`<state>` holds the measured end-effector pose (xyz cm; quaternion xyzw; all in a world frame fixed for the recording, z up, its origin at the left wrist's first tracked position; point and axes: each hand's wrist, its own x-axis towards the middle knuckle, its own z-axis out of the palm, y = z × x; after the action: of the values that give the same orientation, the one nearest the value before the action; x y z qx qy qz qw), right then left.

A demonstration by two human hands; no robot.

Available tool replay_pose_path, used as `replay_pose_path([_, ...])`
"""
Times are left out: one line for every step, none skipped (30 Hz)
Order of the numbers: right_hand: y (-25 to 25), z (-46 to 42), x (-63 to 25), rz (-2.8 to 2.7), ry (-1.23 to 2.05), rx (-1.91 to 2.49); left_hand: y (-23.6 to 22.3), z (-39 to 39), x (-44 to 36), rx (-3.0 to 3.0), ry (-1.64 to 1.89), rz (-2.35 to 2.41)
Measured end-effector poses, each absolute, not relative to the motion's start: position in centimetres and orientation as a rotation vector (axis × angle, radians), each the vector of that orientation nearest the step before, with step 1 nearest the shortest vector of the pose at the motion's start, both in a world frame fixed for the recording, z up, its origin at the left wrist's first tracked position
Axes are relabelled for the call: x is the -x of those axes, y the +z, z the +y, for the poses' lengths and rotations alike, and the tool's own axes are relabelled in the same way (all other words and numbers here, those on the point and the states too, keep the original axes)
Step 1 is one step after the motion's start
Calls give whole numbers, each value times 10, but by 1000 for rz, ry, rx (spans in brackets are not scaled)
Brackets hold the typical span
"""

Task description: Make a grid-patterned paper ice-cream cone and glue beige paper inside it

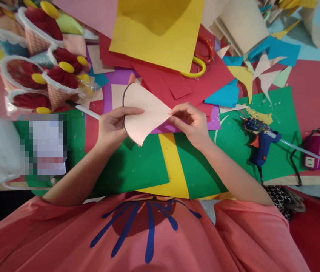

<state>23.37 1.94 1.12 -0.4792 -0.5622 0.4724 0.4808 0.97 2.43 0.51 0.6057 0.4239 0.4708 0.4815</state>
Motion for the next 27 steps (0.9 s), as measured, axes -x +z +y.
replay_pose_path([11,20,-234,-1363,1154,1160,5,24,-10,-1469,1153,1034])
replay_pose_path([11,20,-234,-1354,1156,1151,5,24,-9,-1462,1159,1035])
replay_pose_path([11,20,-233,-1347,1160,1146,5,24,-9,-1455,1162,1033])
replay_pose_path([11,20,-233,-1342,1163,1148,6,24,-9,-1448,1164,1030])
replay_pose_path([12,20,-233,-1340,1165,1156,6,25,-9,-1439,1166,1027])
replay_pose_path([12,21,-233,-1341,1166,1169,6,25,-9,-1431,1165,1027])
replay_pose_path([12,21,-232,-1343,1168,1185,6,25,-9,-1421,1163,1031])
replay_pose_path([13,21,-232,-1343,1171,1197,6,25,-9,-1409,1163,1037])
replay_pose_path([13,21,-232,-1341,1175,1204,6,25,-10,-1394,1161,1042])
replay_pose_path([14,21,-232,-1337,1179,1206,5,25,-10,-1378,1160,1043])
replay_pose_path([14,21,-231,-1331,1182,1205,5,25,-10,-1361,1160,1037])
replay_pose_path([15,21,-231,-1324,1183,1202,4,26,-10,-1343,1161,1032])
replay_pose_path([15,22,-231,-1320,1183,1200,3,26,-10,-1326,1159,1030])
replay_pose_path([16,22,-231,-1319,1181,1197,3,26,-11,-1313,1153,1032])
replay_pose_path([16,22,-230,-1323,1179,1196,3,26,-11,-1305,1142,1036])
replay_pose_path([17,22,-230,-1329,1177,1196,3,26,-11,-1302,1134,1042])
replay_pose_path([17,21,-230,-1339,1175,1199,3,26,-11,-1305,1126,1046])
replay_pose_path([17,21,-231,-1350,1173,1203,3,27,-11,-1314,1120,1048])
replay_pose_path([17,21,-231,-1364,1172,1209,3,27,-11,-1328,1123,1047])
replay_pose_path([16,21,-231,-1381,1173,1216,3,28,-11,-1342,1139,1047])
replay_pose_path([16,20,-232,-1398,1175,1223,2,29,-11,-1354,1162,1050])
replay_pose_path([16,20,-232,-1416,1180,1226,2,29,-11,-1365,1188,1052])
replay_pose_path([15,19,-232,-1434,1185,1227,2,30,-11,-1374,1211,1054])
replay_pose_path([15,19,-232,-1449,1188,1227,1,31,-11,-1382,1230,1057])
replay_pose_path([15,19,-233,-1460,1190,1227,1,31,-11,-1390,1240,1063])
replay_pose_path([15,18,-233,-1467,1191,1230,1,31,-10,-1398,1242,1074])
replay_pose_path([15,18,-233,-1470,1192,1236,0,31,-10,-1405,1240,1091])
